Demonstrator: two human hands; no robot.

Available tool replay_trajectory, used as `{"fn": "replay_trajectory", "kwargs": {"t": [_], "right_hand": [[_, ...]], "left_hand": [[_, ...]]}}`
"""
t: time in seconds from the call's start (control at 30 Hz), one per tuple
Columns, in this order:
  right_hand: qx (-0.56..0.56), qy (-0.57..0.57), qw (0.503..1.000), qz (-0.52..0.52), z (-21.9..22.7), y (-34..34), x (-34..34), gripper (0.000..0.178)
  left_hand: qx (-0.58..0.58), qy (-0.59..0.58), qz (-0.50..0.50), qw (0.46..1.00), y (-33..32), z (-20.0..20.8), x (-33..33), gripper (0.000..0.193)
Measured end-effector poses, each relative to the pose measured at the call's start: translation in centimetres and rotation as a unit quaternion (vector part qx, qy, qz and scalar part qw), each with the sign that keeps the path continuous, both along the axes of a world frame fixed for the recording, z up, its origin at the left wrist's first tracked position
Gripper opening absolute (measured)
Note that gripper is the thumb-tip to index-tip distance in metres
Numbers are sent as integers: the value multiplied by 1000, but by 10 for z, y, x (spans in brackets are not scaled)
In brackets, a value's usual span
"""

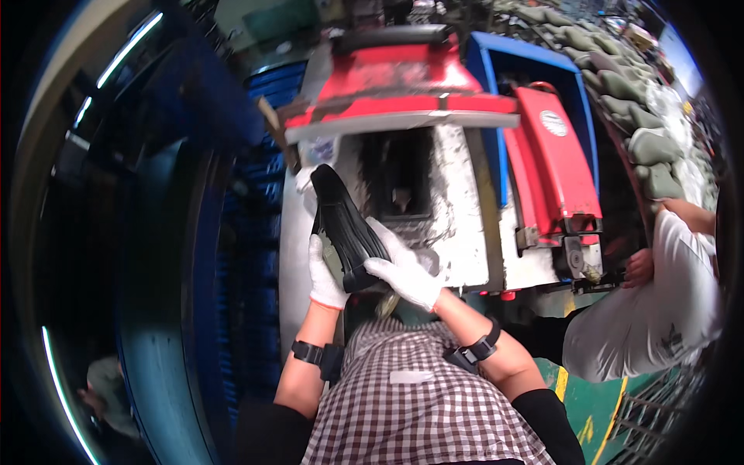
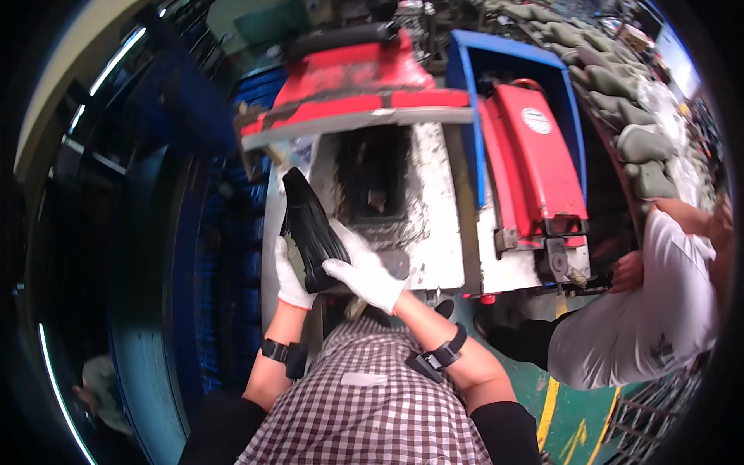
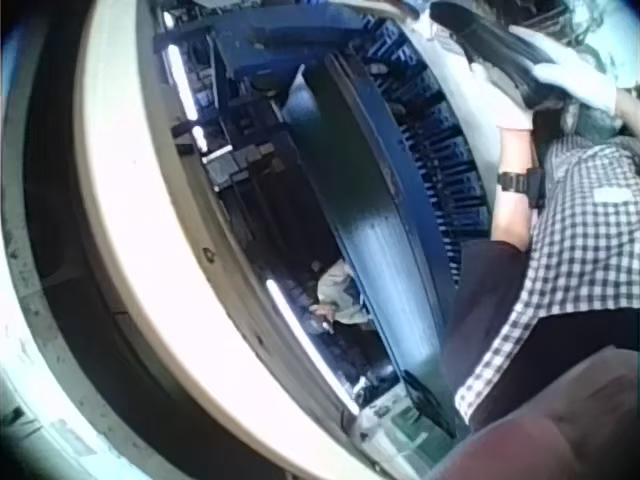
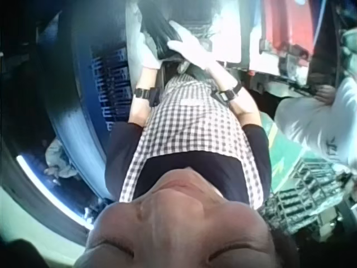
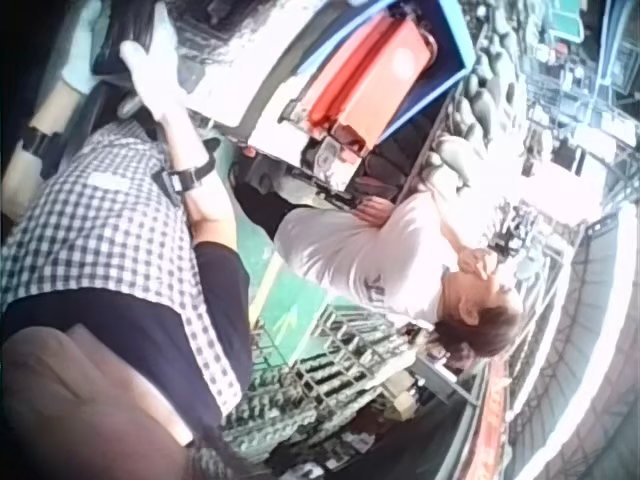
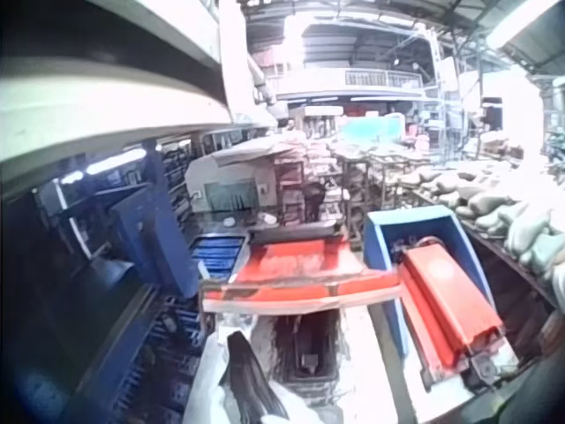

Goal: Operating a heat-press machine to attach soles to shoe uppers in a shoe manufacturing facility.

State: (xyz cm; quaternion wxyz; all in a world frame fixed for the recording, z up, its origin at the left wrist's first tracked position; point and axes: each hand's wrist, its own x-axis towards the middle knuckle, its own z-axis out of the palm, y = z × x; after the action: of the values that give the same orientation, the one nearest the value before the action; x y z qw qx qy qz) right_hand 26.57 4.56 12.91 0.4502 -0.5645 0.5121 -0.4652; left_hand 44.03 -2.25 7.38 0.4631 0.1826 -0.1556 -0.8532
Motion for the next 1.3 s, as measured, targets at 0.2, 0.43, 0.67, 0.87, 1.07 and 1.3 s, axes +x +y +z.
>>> {"fn": "replay_trajectory", "kwargs": {"t": [0.2, 0.43, 0.67, 0.87, 1.07, 1.3], "right_hand": [[-112, 431, 892, -76, -29, 10, -35, 60], [-158, 487, 842, -170, -62, 11, -29, 31], [-160, 493, 841, -154, -64, 10, -25, 30], [-174, 486, 843, -150, -65, 3, -27, 30], [-158, 513, 829, -155, -66, 7, -30, 30], [-143, 493, 841, -169, -66, 11, -30, 30]], "left_hand": [[122, -143, 206, 960, 24, -62, 65, 43], [267, -304, 291, 867, 31, -166, 206, 20], [228, -461, 300, 804, -44, -222, 326, 23], [214, -608, 289, 708, -128, -244, 391, 46], [167, -816, 183, 522, -97, -227, 291, 84], [12, -817, 117, 564, 17, -221, 246, 82]]}}
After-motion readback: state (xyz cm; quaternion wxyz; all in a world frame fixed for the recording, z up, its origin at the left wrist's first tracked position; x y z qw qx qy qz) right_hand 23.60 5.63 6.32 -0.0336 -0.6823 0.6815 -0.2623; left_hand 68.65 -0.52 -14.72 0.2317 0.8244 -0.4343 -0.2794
